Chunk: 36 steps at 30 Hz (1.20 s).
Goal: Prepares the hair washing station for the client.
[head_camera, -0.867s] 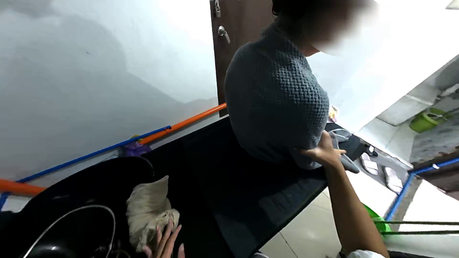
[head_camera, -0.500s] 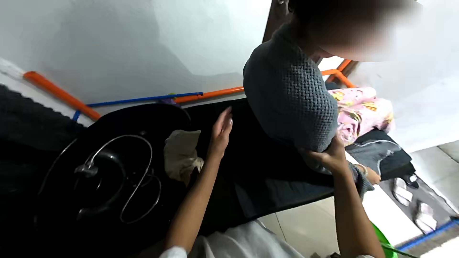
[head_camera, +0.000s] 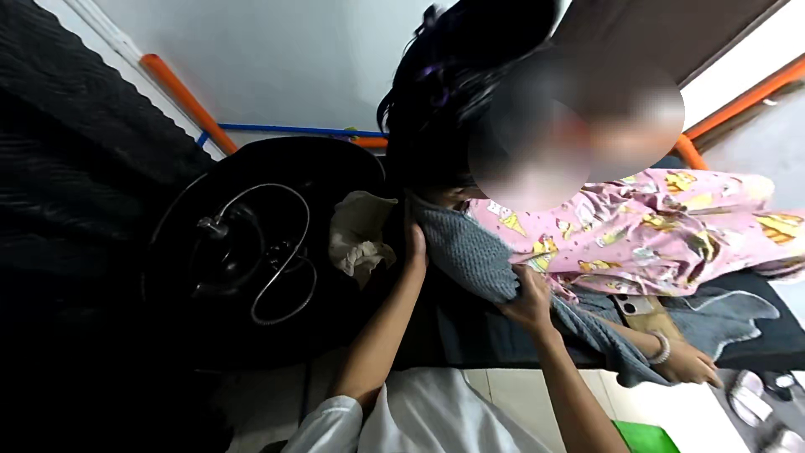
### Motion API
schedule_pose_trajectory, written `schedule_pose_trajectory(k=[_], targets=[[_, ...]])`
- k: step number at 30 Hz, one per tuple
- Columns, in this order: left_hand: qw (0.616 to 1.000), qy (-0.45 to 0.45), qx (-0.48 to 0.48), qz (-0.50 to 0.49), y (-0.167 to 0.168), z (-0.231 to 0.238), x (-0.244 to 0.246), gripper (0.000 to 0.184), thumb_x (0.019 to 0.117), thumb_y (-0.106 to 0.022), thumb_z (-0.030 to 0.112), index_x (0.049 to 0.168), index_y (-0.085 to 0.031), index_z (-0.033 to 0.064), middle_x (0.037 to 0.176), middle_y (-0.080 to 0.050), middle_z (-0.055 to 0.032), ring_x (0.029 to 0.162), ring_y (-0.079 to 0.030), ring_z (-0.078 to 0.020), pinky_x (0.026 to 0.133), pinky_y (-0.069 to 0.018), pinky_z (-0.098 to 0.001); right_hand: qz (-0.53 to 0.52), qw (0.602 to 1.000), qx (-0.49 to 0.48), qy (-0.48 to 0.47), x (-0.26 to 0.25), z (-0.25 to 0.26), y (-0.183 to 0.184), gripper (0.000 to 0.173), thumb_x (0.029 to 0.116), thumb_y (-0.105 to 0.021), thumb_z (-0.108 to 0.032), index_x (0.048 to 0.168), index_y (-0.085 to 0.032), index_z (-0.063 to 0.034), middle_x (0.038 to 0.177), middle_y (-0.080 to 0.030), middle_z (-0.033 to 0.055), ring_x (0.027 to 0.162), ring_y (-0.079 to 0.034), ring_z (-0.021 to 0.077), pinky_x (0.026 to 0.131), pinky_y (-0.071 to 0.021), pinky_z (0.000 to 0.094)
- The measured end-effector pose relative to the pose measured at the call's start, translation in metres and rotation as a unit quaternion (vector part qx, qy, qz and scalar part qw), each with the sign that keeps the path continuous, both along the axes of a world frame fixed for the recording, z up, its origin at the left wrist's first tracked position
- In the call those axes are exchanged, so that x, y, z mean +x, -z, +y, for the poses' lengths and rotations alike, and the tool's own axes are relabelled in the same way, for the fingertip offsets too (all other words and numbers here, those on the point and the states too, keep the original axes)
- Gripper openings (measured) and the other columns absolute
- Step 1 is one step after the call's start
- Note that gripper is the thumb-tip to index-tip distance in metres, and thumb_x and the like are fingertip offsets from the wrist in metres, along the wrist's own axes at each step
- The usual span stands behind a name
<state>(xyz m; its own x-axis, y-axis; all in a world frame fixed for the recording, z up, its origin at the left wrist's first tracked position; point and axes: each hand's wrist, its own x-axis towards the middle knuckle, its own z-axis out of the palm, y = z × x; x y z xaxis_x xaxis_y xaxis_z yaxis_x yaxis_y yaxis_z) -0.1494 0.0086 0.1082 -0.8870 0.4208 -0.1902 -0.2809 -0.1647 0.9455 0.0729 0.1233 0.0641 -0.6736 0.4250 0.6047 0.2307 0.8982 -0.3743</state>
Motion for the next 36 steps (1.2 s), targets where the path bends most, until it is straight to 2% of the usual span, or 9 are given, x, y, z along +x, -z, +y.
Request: schedule_pose_trajectory(k=[1, 3, 13, 18, 22, 26, 30, 33, 36], targets=[[1.000, -0.019, -0.005, -0.021, 0.004, 0.000, -0.001, 0.050, 0.1120, -0.031, 0.040, 0.152, -0.047, 0.0140, 0.149, -0.054, -0.0103, 0.135, -0.051, -0.0228, 0.110, -0.0431, -0.0491, -0.006, 1.000, 0.006, -0.008, -0.002, -0.001, 0.002, 0.059, 0.0684, -0.081, -0.040, 0.105, -0.068, 0.0037, 0.097, -0.072, 0.0218, 0.088, -0.071, 0.0344, 0.074, -0.0580, 0.0503], [0.998, -0.036, -0.002, -0.042, 0.010, -0.004, -0.001, 0.049, 0.1125, -0.030, 0.037, 0.149, -0.049, 0.0105, 0.144, -0.056, -0.0123, 0.131, -0.053, -0.0222, 0.109, -0.0446, -0.0470, -0.014, 1.000, 0.017, -0.015, -0.005, -0.003, 0.006, 0.057, 0.0695, -0.080, -0.040, 0.105, -0.069, 0.0025, 0.097, -0.072, 0.0206, 0.088, -0.071, 0.0336, 0.075, -0.0581, 0.0491], [0.990, -0.098, 0.034, -0.091, 0.040, -0.018, -0.009, 0.047, 0.1120, -0.033, 0.040, 0.146, -0.052, 0.0123, 0.140, -0.060, -0.0097, 0.127, -0.056, -0.0198, 0.107, -0.0460, -0.0452, -0.041, 0.998, 0.045, -0.032, -0.012, -0.008, 0.019, 0.050, 0.0706, -0.079, -0.038, 0.103, -0.071, -0.0004, 0.099, -0.074, 0.0176, 0.091, -0.072, 0.0313, 0.078, -0.0589, 0.0458], [0.988, -0.108, 0.092, -0.059, 0.052, -0.021, -0.008, 0.044, 0.1116, -0.034, 0.024, 0.154, -0.043, 0.0188, 0.148, -0.055, -0.0047, 0.131, -0.054, -0.0168, 0.109, -0.0451, -0.0429, -0.058, 0.996, 0.059, -0.037, -0.014, -0.009, 0.019, 0.049, 0.0718, -0.078, -0.037, 0.104, -0.070, -0.0005, 0.099, -0.073, 0.0182, 0.091, -0.072, 0.0324, 0.078, -0.0585, 0.0460], [0.989, -0.117, 0.085, -0.009, 0.056, -0.022, -0.004, 0.046, 0.1117, -0.034, 0.026, 0.158, -0.038, 0.0224, 0.154, -0.049, -0.0026, 0.137, -0.049, -0.0158, 0.113, -0.0422, -0.0432, -0.073, 0.994, 0.072, -0.033, -0.013, -0.010, 0.020, 0.052, 0.0709, -0.078, -0.040, 0.104, -0.071, 0.0002, 0.099, -0.073, 0.0189, 0.092, -0.072, 0.0334, 0.078, -0.0587, 0.0468], [0.993, -0.110, 0.015, 0.034, 0.042, -0.024, -0.003, 0.049, 0.1116, -0.033, 0.022, 0.159, -0.035, 0.0121, 0.159, -0.043, -0.0098, 0.144, -0.043, -0.0199, 0.118, -0.0358, -0.0435, -0.120, 0.991, 0.059, -0.005, -0.011, -0.020, 0.017, 0.062, 0.0630, -0.082, -0.034, 0.111, -0.069, 0.0023, 0.107, -0.072, 0.0214, 0.099, -0.070, 0.0394, 0.081, -0.0574, 0.0533], [0.997, -0.047, -0.054, 0.033, 0.020, -0.036, 0.005, 0.058, 0.1054, -0.048, 0.010, 0.160, -0.029, 0.0023, 0.161, -0.037, -0.0190, 0.147, -0.039, -0.0263, 0.120, -0.0340, -0.0458, -0.153, 0.987, 0.039, 0.015, -0.011, -0.033, 0.014, 0.077, 0.0588, -0.086, -0.029, 0.124, -0.064, 0.0042, 0.119, -0.066, 0.0276, 0.108, -0.064, 0.0485, 0.090, -0.0512, 0.0636], [0.984, 0.021, -0.095, 0.146, 0.025, -0.049, 0.012, 0.073, 0.1004, -0.055, 0.011, 0.161, -0.019, -0.0028, 0.166, -0.025, -0.0222, 0.154, -0.027, -0.0256, 0.126, -0.0248, -0.0410, -0.146, 0.988, 0.037, 0.029, -0.013, -0.043, 0.017, 0.083, 0.0605, -0.081, -0.039, 0.129, -0.062, 0.0047, 0.123, -0.063, 0.0305, 0.112, -0.061, 0.0515, 0.094, -0.0455, 0.0683], [0.979, 0.050, -0.094, 0.172, 0.022, -0.057, 0.012, 0.073, 0.1003, -0.055, 0.009, 0.162, -0.017, -0.0035, 0.168, -0.020, -0.0228, 0.157, -0.021, -0.0265, 0.127, -0.0204, -0.0411, -0.120, 0.992, 0.037, 0.024, -0.019, -0.050, 0.017, 0.086, 0.0747, -0.066, -0.062, 0.130, -0.062, 0.0047, 0.125, -0.061, 0.0312, 0.113, -0.060, 0.0493, 0.093, -0.0451, 0.0659]])
